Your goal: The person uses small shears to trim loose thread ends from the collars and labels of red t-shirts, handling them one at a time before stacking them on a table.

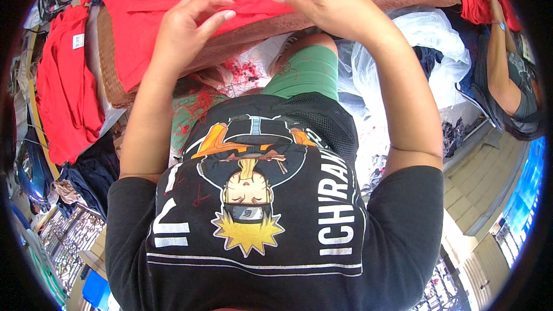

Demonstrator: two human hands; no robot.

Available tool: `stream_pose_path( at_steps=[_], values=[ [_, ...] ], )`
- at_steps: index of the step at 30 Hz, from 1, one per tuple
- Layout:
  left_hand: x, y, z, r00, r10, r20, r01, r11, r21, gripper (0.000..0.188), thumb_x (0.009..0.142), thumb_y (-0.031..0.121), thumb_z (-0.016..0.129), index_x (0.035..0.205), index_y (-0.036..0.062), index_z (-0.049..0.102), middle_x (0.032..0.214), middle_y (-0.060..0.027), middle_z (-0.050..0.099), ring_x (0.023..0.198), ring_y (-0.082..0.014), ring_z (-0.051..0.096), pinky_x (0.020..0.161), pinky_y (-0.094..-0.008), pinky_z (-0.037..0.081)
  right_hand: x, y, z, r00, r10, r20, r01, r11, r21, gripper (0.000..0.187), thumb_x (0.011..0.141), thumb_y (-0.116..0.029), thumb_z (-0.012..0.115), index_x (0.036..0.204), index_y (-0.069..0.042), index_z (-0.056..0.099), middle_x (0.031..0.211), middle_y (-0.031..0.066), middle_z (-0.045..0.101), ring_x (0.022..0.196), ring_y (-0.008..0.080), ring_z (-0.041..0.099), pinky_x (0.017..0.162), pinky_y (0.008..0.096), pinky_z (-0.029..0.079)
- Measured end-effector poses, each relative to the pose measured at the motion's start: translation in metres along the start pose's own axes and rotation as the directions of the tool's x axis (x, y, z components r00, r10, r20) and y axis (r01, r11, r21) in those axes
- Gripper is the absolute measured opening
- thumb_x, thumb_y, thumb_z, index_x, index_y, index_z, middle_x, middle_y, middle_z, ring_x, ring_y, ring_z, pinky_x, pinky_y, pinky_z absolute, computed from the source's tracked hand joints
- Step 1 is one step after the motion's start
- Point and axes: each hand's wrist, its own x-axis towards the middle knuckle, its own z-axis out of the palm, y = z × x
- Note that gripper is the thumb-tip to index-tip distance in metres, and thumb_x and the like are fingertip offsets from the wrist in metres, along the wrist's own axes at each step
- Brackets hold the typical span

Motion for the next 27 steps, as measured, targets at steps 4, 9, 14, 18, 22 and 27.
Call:
stream_pose_path(
  at_steps=[4, 9, 14, 18, 22, 27],
  values=[
    [-0.006, -0.004, 0.02, 0.995, 0.029, -0.094, -0.016, 0.99, 0.141, 0.018, 0.08, 0.013, 0.07, 0.096, 0.0053, 0.07, 0.099, -0.0089, 0.067, 0.093, -0.0216, 0.065, 0.081, -0.0308, 0.051, 0.006, 0.006, 0.027, 0.991, -0.107, -0.076, 0.111, 0.992, 0.056, 0.034, 0.092, -0.032, 0.057, 0.104, 0.0, 0.059, 0.073, 0.0177, 0.058, 0.066, 0.0288, 0.058, 0.066, 0.0378, 0.046],
    [-0.008, -0.003, 0.02, 0.99, -0.072, -0.12, 0.075, 0.997, 0.019, 0.014, 0.082, 0.013, 0.069, 0.094, 0.0052, 0.07, 0.094, -0.0074, 0.069, 0.082, -0.0173, 0.067, 0.073, -0.0279, 0.053, 0.01, 0.01, 0.041, 0.996, -0.083, 0.022, 0.082, 0.996, 0.031, 0.031, 0.091, -0.032, 0.058, 0.101, -0.003, 0.06, 0.078, 0.0181, 0.061, 0.072, 0.0344, 0.06, 0.065, 0.04, 0.046],
    [-0.008, 0.005, 0.015, 0.967, -0.238, -0.093, 0.227, 0.967, -0.112, 0.016, 0.081, 0.018, 0.069, 0.091, 0.0056, 0.069, 0.085, -0.0094, 0.07, 0.076, -0.0197, 0.07, 0.068, -0.0286, 0.054, 0.011, 0.007, 0.041, 0.993, -0.114, 0.035, 0.114, 0.993, -0.017, 0.031, 0.091, -0.037, 0.054, 0.099, -0.008, 0.059, 0.078, 0.0182, 0.063, 0.076, 0.0384, 0.061, 0.065, 0.0482, 0.047],
    [-0.008, 0.009, 0.012, 0.968, -0.246, -0.058, 0.243, 0.969, -0.05, 0.016, 0.084, 0.019, 0.068, 0.097, 0.0086, 0.069, 0.085, -0.0036, 0.072, 0.076, -0.0104, 0.068, 0.068, -0.0247, 0.053, 0.013, 0.003, 0.043, 0.99, -0.14, 0.031, 0.143, 0.985, -0.1, 0.029, 0.091, -0.036, 0.053, 0.097, -0.008, 0.059, 0.074, 0.0179, 0.063, 0.072, 0.0381, 0.062, 0.063, 0.0486, 0.047],
    [-0.008, 0.007, 0.013, 0.977, -0.209, -0.051, 0.208, 0.978, -0.031, 0.012, 0.084, 0.017, 0.068, 0.09, 0.0072, 0.07, 0.086, -0.0051, 0.071, 0.077, -0.0119, 0.067, 0.069, -0.0265, 0.052, 0.016, -0.003, 0.045, 0.99, -0.14, 0.03, 0.143, 0.969, -0.199, 0.027, 0.09, -0.034, 0.054, 0.096, -0.009, 0.059, 0.071, 0.0179, 0.063, 0.068, 0.0379, 0.062, 0.061, 0.0493, 0.048],
    [0.001, 0.015, -0.022, 0.964, 0.266, 0.028, -0.253, 0.941, -0.223, 0.026, 0.082, 0.02, 0.066, 0.061, 0.0053, 0.065, 0.07, -0.0049, 0.063, 0.066, -0.0171, 0.055, 0.07, -0.0323, 0.042, 0.018, -0.011, 0.026, 0.992, -0.083, 0.091, 0.108, 0.939, -0.325, 0.025, 0.09, -0.032, 0.055, 0.097, -0.009, 0.06, 0.073, 0.0188, 0.063, 0.071, 0.0388, 0.061, 0.063, 0.0491, 0.047]
  ],
)
